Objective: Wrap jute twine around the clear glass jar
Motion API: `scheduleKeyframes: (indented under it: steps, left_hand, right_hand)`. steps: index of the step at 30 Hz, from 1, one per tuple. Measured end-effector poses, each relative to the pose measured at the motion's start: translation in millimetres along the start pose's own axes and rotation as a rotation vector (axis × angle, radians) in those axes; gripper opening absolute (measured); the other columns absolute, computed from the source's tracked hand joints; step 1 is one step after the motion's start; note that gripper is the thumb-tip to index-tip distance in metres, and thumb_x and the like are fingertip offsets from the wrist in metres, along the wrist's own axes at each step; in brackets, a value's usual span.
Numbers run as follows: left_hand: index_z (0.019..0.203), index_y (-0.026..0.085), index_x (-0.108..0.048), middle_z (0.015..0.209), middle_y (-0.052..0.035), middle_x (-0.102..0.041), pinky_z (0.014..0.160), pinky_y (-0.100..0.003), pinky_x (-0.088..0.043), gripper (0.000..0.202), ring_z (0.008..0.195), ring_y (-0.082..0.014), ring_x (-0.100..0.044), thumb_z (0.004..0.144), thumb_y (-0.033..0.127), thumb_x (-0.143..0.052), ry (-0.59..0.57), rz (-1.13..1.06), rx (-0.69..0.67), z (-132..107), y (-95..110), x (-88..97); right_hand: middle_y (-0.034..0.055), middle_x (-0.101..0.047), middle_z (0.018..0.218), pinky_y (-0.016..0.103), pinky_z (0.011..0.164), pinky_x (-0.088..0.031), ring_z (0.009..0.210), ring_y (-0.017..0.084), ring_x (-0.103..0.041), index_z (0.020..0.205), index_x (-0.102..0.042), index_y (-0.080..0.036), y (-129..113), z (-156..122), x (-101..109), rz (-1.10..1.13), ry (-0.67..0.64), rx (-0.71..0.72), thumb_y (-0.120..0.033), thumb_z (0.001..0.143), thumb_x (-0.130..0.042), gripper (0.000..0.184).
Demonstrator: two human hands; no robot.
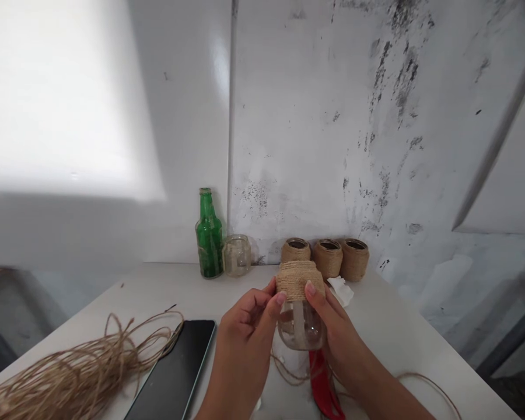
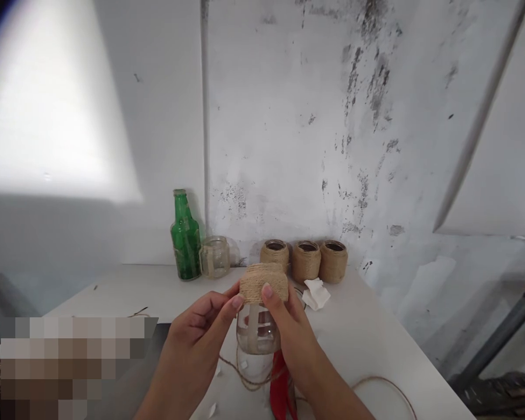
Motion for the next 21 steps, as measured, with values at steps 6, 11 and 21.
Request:
scheduleKeyframes:
  steps: [6, 11, 21]
  left_hand:
    - [0.067, 0.020, -0.069, 0.084, -0.0071, -0.080, 0.077, -0.026, -0.053, 0.043, 0.108, -0.0282, -0.073, 0.082, 0.058, -0.083, -0.005, -0.020, -0.004, 1.6, 1.8, -0.1]
    - [0.066, 0.020, -0.070, 0.086, -0.0074, -0.080, 0.077, -0.026, -0.055, 0.041, 0.108, -0.0285, -0.072, 0.080, 0.056, -0.086, -0.010, -0.076, 0.010, 1.9, 2.2, -0.6]
    - [0.065, 0.019, -0.068, 0.075, -0.0039, -0.073, 0.069, -0.025, -0.053, 0.043, 0.083, -0.0209, -0.066, 0.079, 0.055, -0.087, -0.008, -0.107, 0.045, 5.5, 2.5, 1.0]
  right_hand:
    - [0.0074, -0.074, 0.135, 0.045, 0.110, -0.053, 0.125, 0.030, -0.066, 0.142, -0.066, -0.028, -2.7, -1.2, -1.9, 0.009, 0.014, -0.017, -0.061, 0.094, -0.077, 0.059]
    - [0.0097, -0.076, 0.129, 0.042, 0.095, -0.059, 0.116, 0.032, -0.070, 0.134, -0.071, -0.024, -3.1, -1.0, -5.6, 0.044, 0.019, -0.039, -0.064, 0.090, -0.078, 0.060]
    - [0.0107, -0.079, 0.123, 0.038, 0.093, -0.060, 0.118, 0.032, -0.070, 0.129, -0.074, -0.021, -2.3, -3.1, -8.9, 0.105, 0.023, -0.097, -0.064, 0.089, -0.079, 0.060]
Point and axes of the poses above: each hand's wrist, its own z-axis towards the middle knuckle, its own x-axis out of the back of the hand, y = z × x, the point moved 7 cm from there along z, towards the middle knuckle
